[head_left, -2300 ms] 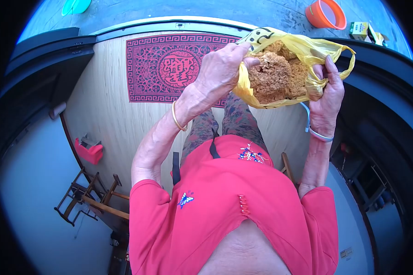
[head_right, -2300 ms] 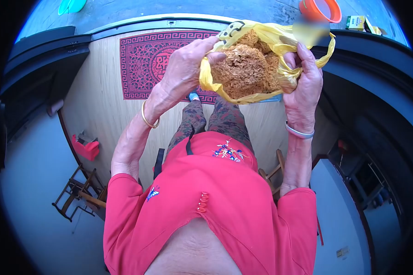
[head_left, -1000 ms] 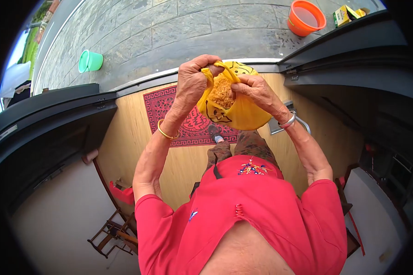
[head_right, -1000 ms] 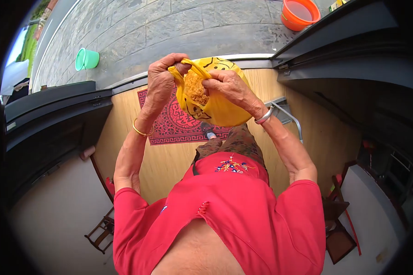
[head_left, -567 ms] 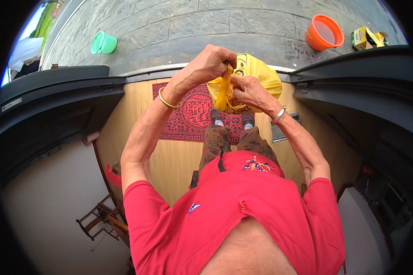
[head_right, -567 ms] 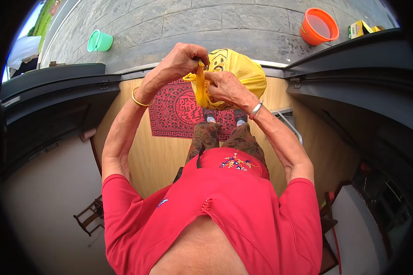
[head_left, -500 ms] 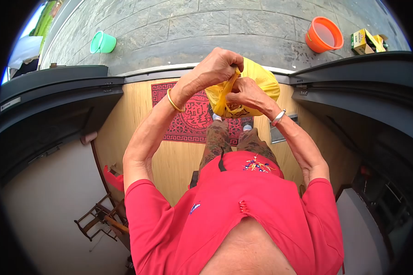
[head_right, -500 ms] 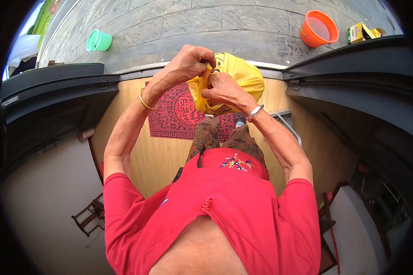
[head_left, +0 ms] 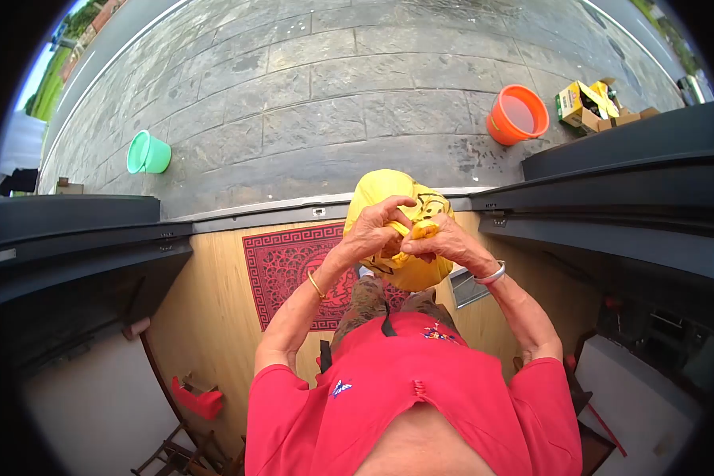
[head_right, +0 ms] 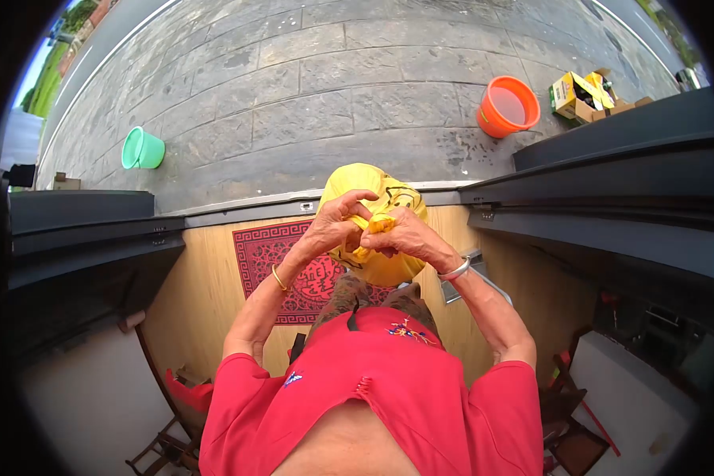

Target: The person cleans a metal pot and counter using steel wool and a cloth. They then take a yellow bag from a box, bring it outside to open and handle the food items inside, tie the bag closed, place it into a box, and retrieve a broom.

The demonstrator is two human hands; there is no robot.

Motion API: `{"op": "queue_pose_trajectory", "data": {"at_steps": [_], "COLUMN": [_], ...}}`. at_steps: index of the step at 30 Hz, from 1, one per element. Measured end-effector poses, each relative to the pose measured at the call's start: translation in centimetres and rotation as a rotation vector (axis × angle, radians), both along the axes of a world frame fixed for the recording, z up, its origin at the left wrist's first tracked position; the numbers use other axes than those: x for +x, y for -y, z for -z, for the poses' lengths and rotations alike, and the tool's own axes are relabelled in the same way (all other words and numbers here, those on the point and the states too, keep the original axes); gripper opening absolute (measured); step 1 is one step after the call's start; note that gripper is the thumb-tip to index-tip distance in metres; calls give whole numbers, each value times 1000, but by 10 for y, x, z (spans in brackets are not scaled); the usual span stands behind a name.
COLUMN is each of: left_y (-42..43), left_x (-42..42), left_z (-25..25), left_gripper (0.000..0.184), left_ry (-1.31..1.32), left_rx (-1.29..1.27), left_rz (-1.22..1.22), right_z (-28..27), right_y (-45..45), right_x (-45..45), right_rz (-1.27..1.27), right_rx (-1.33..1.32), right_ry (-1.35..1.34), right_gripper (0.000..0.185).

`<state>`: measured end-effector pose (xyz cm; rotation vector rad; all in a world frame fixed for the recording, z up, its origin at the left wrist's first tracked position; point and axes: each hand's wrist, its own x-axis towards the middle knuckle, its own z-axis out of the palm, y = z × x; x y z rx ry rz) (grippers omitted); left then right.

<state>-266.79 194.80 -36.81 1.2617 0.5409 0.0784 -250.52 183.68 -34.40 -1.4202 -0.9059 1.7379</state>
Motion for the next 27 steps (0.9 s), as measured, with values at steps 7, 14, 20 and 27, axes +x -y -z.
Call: {"op": "queue_pose_trajectory", "data": {"at_steps": [7,14,20,27], "left_y": [-58,-78,-90,-122], "left_x": [50,116,161,221], "left_z": [8,19,-20,-122], "left_gripper": [45,26,13,21], "left_ry": [118,75,293,580], "left_rx": [-323,63,738,1899], "left_rz": [7,220,216,281], "right_z": [-2,6,-17,-102], "right_y": [-21,-51,-47,-51], "right_x": [4,62,128,190], "right_rz": [191,388,291,298], "right_rx": [765,956,1074,954], "right_ry": [1177,1252,1402,1774], "right_gripper": [27,21,23,16]}}
